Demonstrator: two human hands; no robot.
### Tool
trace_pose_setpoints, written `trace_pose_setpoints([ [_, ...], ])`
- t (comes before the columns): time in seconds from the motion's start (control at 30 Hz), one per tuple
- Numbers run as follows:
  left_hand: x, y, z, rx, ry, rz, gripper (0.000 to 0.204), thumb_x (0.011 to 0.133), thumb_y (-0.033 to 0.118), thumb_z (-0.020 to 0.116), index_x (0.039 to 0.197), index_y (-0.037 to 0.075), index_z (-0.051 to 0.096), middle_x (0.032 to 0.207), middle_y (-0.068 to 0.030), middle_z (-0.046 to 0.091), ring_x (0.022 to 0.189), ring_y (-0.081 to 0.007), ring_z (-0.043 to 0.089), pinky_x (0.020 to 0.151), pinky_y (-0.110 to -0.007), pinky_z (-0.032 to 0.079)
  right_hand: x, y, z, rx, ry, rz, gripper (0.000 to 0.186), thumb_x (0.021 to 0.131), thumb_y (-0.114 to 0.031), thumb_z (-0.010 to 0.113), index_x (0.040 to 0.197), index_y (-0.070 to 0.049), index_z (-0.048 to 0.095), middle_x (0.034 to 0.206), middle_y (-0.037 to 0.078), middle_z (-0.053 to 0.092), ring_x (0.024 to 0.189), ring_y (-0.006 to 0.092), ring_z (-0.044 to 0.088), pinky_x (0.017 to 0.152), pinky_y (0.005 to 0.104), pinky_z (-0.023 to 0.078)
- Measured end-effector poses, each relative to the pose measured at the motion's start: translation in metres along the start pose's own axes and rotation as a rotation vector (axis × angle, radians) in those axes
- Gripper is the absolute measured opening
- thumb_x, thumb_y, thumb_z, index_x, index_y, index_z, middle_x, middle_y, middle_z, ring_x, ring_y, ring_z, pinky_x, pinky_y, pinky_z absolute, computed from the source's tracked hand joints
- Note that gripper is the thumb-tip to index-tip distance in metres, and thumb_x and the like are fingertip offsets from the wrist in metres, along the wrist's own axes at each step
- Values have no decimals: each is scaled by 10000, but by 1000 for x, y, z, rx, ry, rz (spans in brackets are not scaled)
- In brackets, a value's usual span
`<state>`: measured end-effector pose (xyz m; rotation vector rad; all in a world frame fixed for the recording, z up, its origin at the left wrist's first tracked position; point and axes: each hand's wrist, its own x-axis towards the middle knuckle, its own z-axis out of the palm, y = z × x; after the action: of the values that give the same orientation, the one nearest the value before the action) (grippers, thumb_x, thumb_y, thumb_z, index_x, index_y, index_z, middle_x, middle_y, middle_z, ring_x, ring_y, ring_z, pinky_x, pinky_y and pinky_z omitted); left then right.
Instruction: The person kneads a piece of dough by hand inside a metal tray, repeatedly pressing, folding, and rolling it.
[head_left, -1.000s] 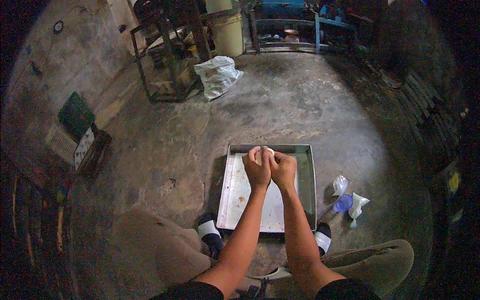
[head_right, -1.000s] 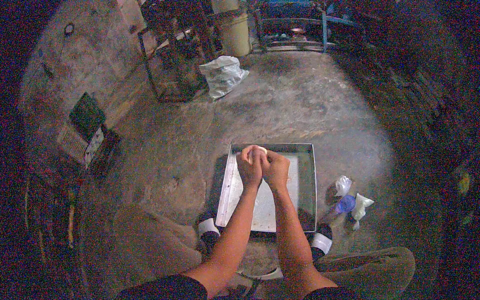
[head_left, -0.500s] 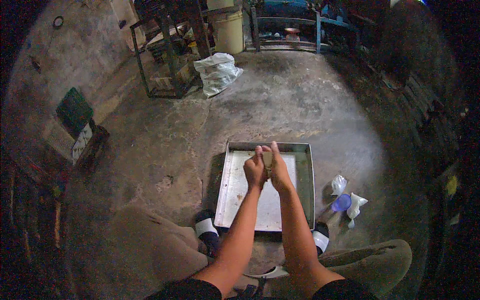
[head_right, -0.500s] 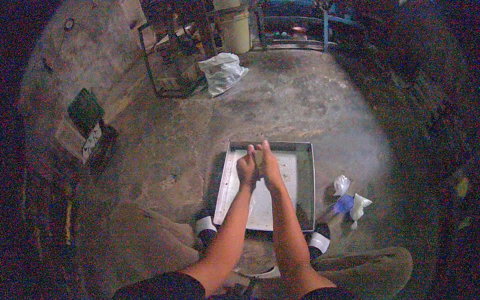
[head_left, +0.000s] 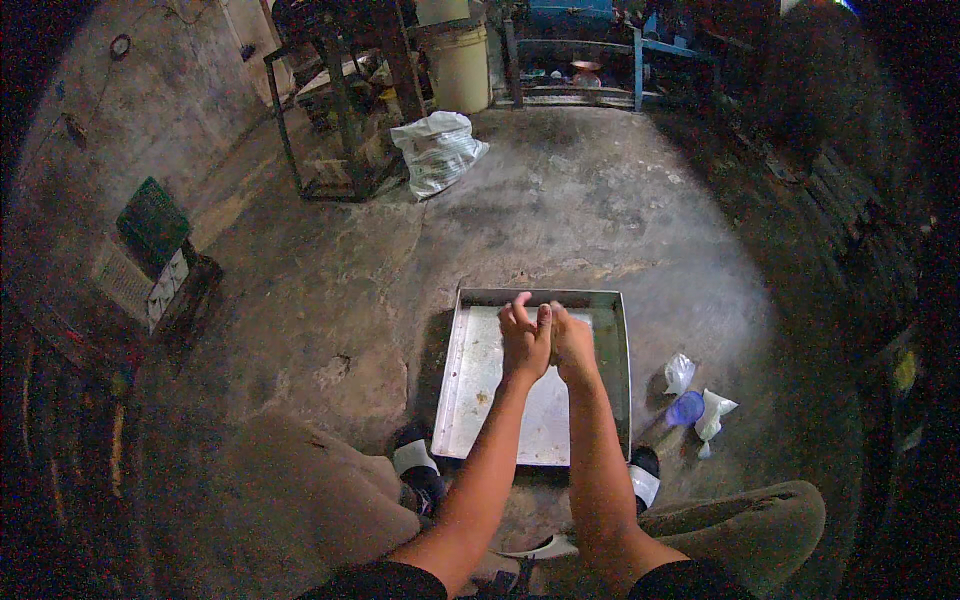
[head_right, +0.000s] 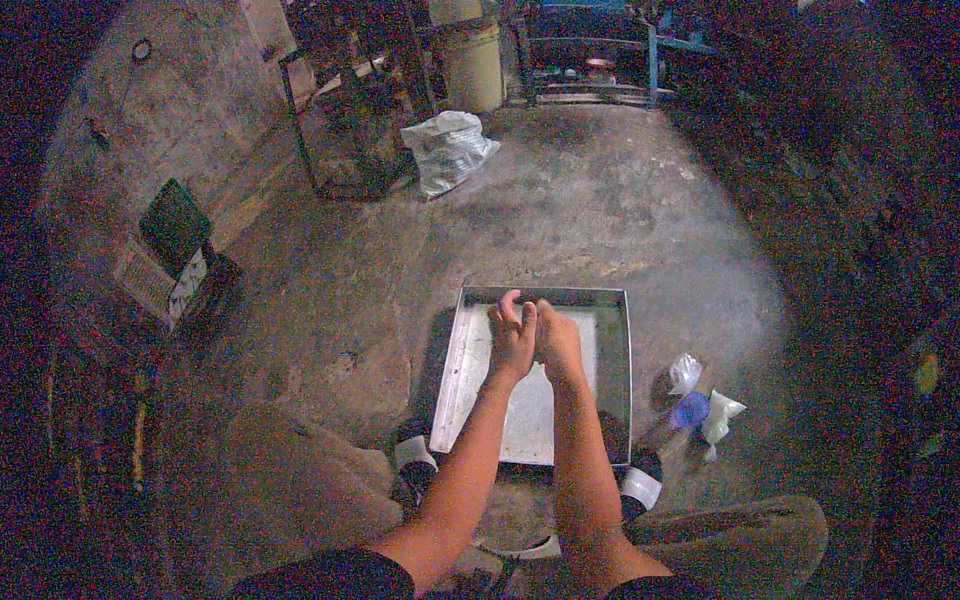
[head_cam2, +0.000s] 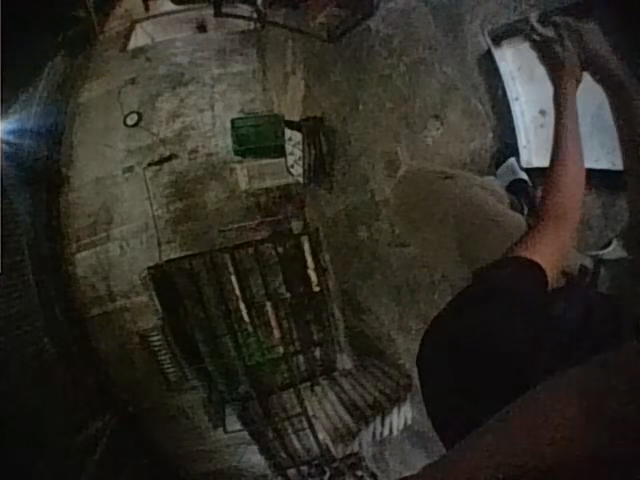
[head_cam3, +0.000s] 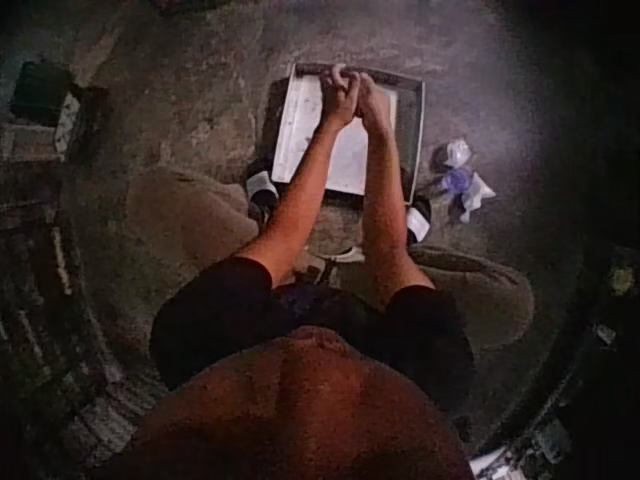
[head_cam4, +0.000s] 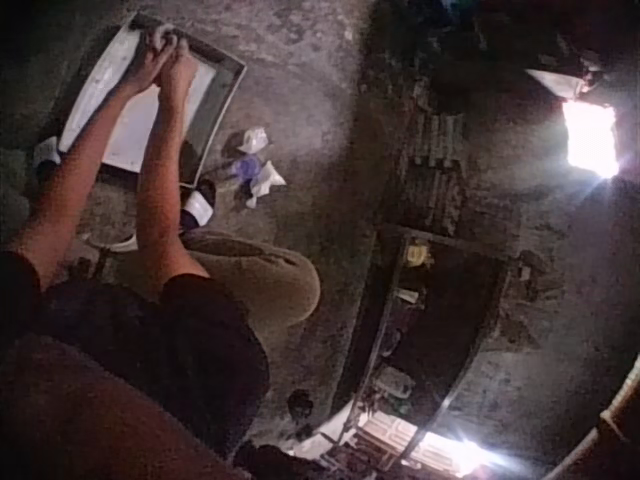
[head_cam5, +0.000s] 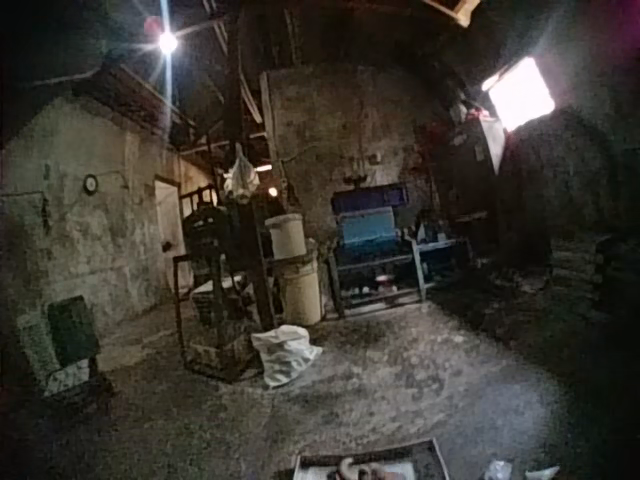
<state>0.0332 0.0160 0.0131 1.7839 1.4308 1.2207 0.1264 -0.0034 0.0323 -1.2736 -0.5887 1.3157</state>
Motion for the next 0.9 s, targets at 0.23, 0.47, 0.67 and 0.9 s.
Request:
trace_pose_setpoints([
  [0.23, -1, 28, 2, -709, -453, -413, 785, 879, 714, 309, 1330, 75, 375, 1260, -180, 479, 1112, -265, 522, 882, -376, 448, -6, -11, -16, -6, 441, -230, 554, 864, -516, 602, 596, -35, 542, 559, 21, 507, 478, 109, 449, 449, 311, 349],
  [0.47, -3, 37, -3, -958, -739, -835, 797, 832, 738, 406, 1294, 90, 461, 1138, -120, 539, 1005, -211, 557, 787, -366, 502, 13, 1, -43, -231, 242, -496, 275, 938, -272, 485, 982, -9, 553, 760, 93, 591, 653, 197, 553, 580, 352, 462],
  [0.67, 14, -18, -15, -1333, -142, -871, 534, 858, 658, 471, 861, 134, 573, 778, -57, 617, 722, -219, 629, 626, -394, 529, -4, -7, -10, -305, -230, -361, 652, 976, -523, 319, 1403, -30, 313, 1161, 172, 617, 975, 262, 620, 880, 343, 457],
  [0.9, 28, -18, -37, -1440, 135, -836, 457, 837, 557, 606, 706, 154, 438, 595, -42, 463, 512, -206, 520, 482, -382, 488, -3, -6, 10, -159, -67, -420, 552, 976, -499, 363, 1219, -23, 500, 1076, 165, 628, 834, 228, 636, 673, 327, 526],
])
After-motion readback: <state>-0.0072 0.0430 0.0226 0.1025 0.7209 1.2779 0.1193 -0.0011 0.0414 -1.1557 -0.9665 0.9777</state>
